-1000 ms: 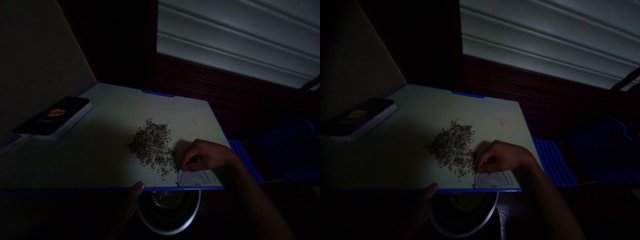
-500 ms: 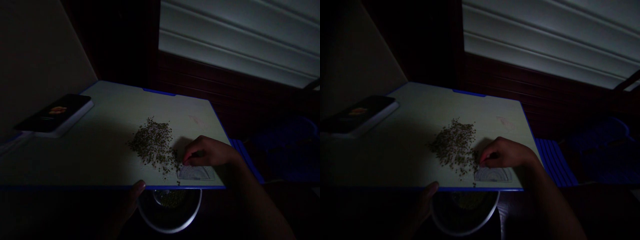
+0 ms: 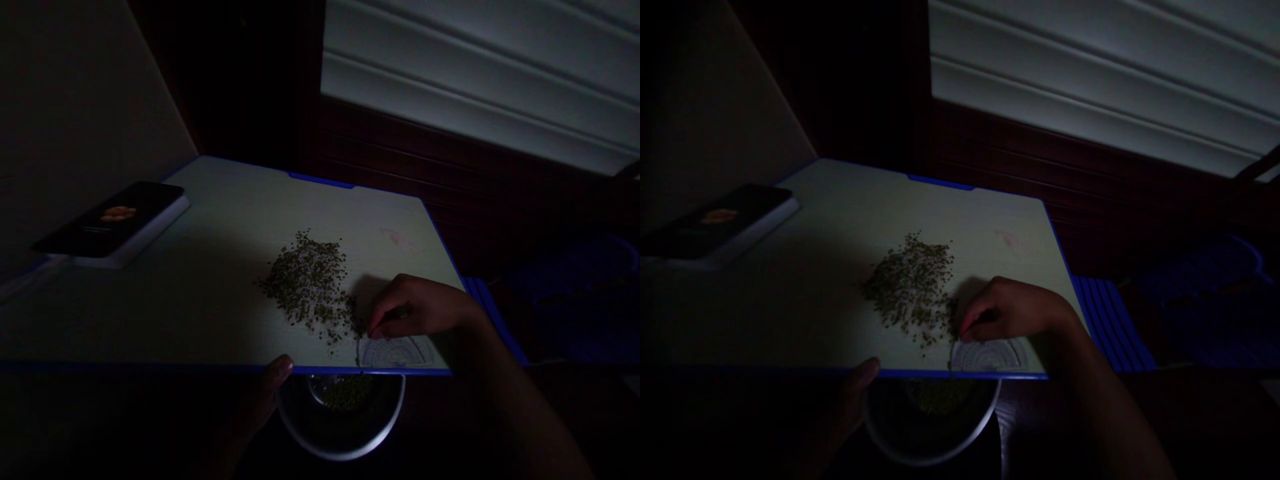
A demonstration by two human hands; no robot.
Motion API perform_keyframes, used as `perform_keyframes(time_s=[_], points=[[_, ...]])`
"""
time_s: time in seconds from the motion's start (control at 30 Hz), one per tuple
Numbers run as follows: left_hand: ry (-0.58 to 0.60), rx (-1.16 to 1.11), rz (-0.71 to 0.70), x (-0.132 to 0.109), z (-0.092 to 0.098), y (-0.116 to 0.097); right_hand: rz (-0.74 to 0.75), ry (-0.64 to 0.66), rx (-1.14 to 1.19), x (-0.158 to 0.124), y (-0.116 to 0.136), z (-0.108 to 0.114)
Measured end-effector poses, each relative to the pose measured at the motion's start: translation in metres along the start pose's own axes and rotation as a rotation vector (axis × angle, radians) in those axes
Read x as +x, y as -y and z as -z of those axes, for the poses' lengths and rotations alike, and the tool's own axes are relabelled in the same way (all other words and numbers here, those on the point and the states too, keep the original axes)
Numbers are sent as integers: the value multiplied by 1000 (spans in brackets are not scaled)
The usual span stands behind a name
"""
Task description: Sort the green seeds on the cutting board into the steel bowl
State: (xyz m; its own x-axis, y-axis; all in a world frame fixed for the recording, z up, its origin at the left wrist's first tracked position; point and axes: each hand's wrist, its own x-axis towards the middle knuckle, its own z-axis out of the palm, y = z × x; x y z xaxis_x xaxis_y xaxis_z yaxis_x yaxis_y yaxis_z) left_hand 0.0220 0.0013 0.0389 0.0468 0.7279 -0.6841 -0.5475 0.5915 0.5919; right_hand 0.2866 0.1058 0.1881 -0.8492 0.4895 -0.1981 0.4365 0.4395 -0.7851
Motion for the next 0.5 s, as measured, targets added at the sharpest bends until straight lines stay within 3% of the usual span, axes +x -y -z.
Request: perform_keyframes(time_s=[0.2,0.4,0.5], points=[[11,16,-22,11,7,5,-26,-34,-19,0,1,1],[75,-4,-10,1,-2,0,-10,-26,-25,2,1,-1],[36,36,-24,-1,-4,-1,2,-15,-11,3,0,-2]])
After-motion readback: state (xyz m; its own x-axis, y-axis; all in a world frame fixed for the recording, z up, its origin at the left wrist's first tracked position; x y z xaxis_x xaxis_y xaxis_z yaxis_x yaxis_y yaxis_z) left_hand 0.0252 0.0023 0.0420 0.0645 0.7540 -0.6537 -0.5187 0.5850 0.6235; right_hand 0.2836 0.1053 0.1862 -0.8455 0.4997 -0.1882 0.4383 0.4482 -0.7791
